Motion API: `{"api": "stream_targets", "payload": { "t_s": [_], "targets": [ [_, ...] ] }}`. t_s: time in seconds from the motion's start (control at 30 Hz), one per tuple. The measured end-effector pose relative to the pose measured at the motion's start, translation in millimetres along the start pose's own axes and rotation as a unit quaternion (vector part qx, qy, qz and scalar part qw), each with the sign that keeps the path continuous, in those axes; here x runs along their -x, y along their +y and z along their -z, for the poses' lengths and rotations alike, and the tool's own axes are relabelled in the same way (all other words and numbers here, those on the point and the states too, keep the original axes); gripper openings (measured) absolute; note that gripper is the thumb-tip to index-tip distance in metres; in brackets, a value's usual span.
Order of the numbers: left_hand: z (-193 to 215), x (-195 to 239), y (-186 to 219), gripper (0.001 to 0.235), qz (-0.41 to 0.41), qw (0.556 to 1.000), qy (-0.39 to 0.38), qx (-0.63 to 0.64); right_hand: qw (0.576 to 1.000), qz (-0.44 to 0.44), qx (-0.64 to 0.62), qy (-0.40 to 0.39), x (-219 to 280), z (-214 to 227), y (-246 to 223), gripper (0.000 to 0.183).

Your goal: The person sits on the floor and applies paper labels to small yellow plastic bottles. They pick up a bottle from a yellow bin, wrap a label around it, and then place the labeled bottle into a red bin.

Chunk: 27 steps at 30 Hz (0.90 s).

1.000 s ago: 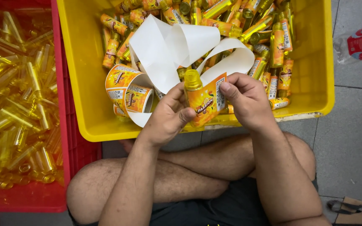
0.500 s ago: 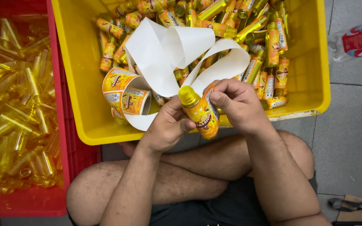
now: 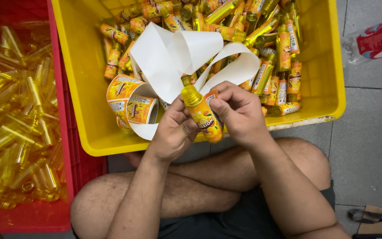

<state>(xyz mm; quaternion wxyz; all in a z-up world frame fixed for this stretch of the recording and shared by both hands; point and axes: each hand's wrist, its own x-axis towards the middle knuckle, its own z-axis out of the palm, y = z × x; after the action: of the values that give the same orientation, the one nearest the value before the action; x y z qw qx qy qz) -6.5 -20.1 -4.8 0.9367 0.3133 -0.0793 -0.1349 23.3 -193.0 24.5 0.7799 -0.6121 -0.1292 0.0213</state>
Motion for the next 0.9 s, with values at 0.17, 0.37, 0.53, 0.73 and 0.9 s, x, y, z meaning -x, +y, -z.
{"api": "stream_targets", "payload": {
  "t_s": [0.17,0.37,0.53,0.73,0.9],
  "targets": [
    [1.5,-1.7,4.2,0.048,0.013,0.999,0.025,-0.018,0.995,0.045,0.083,0.04,-0.4,-7.1,-0.8,0.016],
    [17.4,1.7,3.2,0.045,0.008,0.978,0.081,-0.192,0.995,-0.021,0.097,0.029,4.2,-13.8,3.9,0.014],
    [-4.4,-3.1,25.5,0.05,-0.003,0.974,0.065,-0.215,0.99,-0.141,0.01,0.0,-2.1,-2.4,18.8,0.055],
    [-9.0,-6.7,26.4,0.028,-0.019,0.979,0.07,-0.189,0.98,-0.192,-0.015,-0.043,-0.9,-9.5,10.4,0.063],
    [-10.3,-10.1,20.9,0.01,-0.073,0.994,0.069,-0.049,0.984,-0.042,0.141,-0.099,-8.8,-7.7,-4.5,0.054]
  ]
}}
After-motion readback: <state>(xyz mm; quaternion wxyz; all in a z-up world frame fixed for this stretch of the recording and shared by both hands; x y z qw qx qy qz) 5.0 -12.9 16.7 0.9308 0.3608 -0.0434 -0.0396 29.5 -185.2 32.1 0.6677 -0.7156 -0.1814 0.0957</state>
